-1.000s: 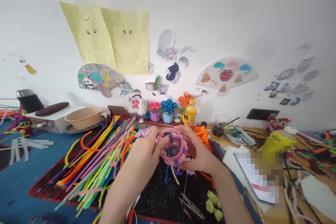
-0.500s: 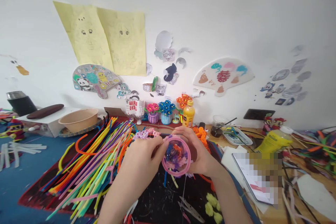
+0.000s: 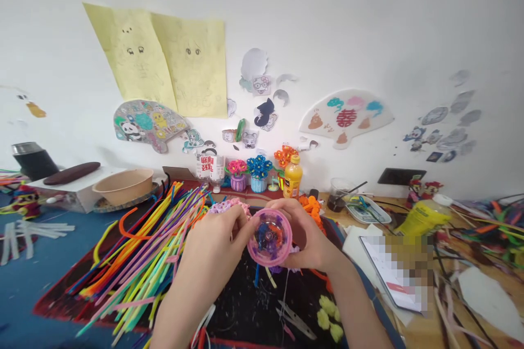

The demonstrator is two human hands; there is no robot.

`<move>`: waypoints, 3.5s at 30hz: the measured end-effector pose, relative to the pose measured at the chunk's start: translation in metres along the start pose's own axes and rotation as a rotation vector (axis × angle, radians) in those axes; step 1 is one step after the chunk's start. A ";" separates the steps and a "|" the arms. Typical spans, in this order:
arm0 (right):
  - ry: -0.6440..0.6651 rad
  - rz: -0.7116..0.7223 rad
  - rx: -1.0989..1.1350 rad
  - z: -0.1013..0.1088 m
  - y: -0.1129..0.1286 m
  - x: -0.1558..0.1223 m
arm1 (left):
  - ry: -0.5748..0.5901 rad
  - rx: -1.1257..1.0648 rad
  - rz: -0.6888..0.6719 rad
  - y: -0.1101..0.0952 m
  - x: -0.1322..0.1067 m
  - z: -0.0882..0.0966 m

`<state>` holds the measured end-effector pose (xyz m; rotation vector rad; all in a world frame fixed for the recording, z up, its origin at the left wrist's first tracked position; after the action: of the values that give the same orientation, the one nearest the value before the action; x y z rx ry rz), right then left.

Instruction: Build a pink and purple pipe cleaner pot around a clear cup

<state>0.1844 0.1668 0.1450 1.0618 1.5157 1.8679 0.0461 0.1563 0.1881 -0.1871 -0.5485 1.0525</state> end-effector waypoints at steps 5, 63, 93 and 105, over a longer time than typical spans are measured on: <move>0.024 -0.022 0.025 -0.006 -0.003 0.001 | -0.088 -0.104 -0.018 0.000 -0.012 0.001; -0.327 -0.350 -0.331 -0.057 -0.096 -0.046 | -0.240 -0.211 -0.046 0.062 -0.095 -0.085; -0.259 -0.421 -0.340 -0.060 -0.107 -0.050 | -0.200 -0.371 0.004 0.066 -0.096 -0.089; -0.360 -0.411 -0.329 -0.064 -0.121 -0.050 | -0.420 -0.314 0.057 0.073 -0.104 -0.070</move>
<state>0.1494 0.1213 0.0111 0.8056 1.0746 1.4786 -0.0138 0.1102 0.0638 -0.2602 -1.0961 1.0620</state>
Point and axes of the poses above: each hand's wrist, its own x-axis towards the middle knuckle, its own z-axis out of the back of the hand, y = z × x, the point moved 9 cm from there along x, towards the middle knuckle, and after that the axes turned 15 degrees about -z, right-handed, at the moved point
